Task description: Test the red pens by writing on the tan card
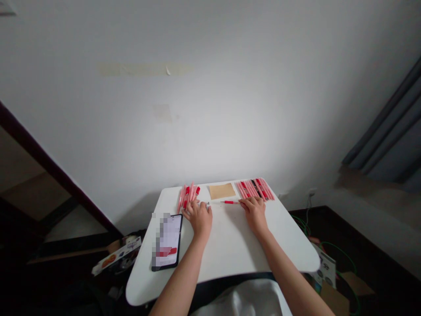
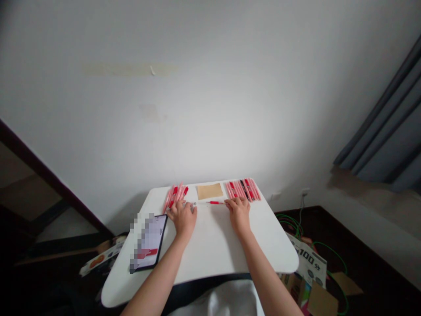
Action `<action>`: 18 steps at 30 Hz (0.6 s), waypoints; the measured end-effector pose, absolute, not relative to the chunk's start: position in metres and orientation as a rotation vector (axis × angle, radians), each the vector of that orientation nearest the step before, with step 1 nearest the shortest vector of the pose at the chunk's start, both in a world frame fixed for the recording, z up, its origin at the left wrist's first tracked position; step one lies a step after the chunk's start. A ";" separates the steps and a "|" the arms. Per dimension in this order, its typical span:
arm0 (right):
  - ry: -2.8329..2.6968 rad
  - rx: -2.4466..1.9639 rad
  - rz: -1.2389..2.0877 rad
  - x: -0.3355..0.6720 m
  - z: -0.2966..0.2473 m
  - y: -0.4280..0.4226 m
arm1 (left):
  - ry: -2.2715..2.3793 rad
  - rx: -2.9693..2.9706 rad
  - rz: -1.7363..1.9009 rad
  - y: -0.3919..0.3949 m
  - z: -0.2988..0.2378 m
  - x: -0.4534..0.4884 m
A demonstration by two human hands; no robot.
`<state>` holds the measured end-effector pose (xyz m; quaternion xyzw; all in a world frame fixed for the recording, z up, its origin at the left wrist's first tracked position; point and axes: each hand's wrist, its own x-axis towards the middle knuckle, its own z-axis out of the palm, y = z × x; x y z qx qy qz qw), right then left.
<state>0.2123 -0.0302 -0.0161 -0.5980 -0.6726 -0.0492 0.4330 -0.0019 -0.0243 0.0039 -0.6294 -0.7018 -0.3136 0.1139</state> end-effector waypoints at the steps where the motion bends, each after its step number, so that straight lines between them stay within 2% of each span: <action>1: -1.677 -1.492 -0.127 0.212 -0.016 -0.030 | -2.055 -1.853 -0.935 -0.024 0.004 -0.002; 18: -1.711 -1.518 -0.177 0.214 -0.021 -0.027 | -1.992 -1.953 -1.076 -0.018 0.007 -0.001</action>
